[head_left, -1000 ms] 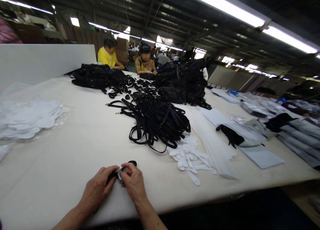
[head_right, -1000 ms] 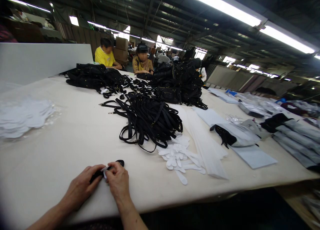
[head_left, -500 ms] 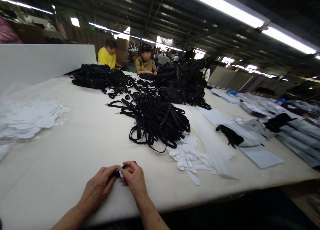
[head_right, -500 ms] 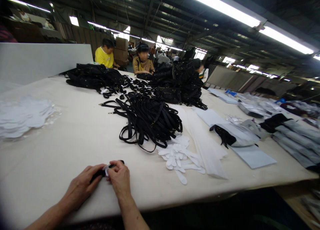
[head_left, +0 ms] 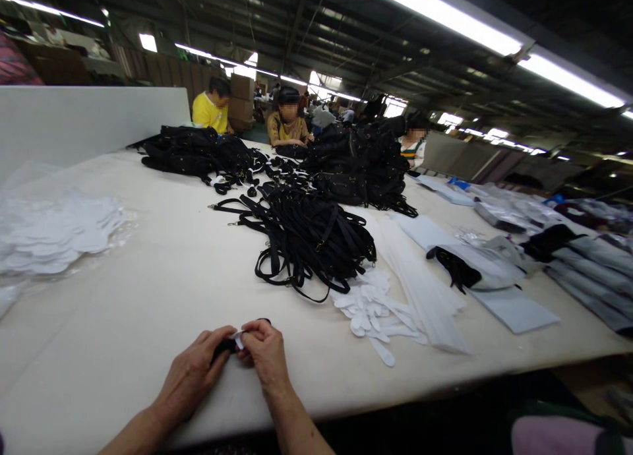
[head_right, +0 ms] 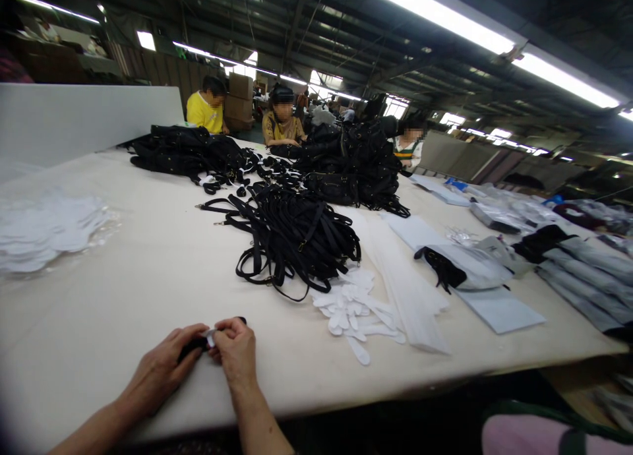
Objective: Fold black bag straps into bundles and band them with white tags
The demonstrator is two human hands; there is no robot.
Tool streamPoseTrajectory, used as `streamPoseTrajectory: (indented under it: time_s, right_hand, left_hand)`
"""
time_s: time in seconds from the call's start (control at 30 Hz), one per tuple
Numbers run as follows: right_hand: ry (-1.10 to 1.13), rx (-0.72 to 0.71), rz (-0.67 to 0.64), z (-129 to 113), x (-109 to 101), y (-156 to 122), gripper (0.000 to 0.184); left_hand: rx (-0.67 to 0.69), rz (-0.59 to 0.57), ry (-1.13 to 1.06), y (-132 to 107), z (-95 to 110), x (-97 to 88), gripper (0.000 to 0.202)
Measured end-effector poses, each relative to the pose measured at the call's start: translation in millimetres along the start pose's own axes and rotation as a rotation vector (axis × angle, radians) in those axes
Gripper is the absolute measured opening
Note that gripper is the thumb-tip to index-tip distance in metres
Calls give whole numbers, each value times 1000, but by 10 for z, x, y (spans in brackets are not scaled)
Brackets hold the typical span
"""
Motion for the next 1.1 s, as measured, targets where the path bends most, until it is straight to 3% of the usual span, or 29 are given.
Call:
streamPoseTrajectory:
  time_s: [0.43,0.83,1.1]
  right_hand:
    - [22,-16,33,-10,-6,-26,25]
    - [-69,-55,-54,-25,76,-27,21]
    - [-216,-63,-290,-256,160,27,22]
  left_hand:
    - [18,-44,-6,-13,-7,24,27]
    - [24,-16,-32,-21,27,-44,24]
    - [43,-1,-52,-12,59,-76,24]
Point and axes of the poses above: each hand's wrist, its own y-axis towards the middle knuckle, its own x-axis out of the palm, z = x × y, the point moved 9 cm from there along y, towards the middle knuckle, and after that the axes turned 14 degrees about -x, right-handed, at the moved point
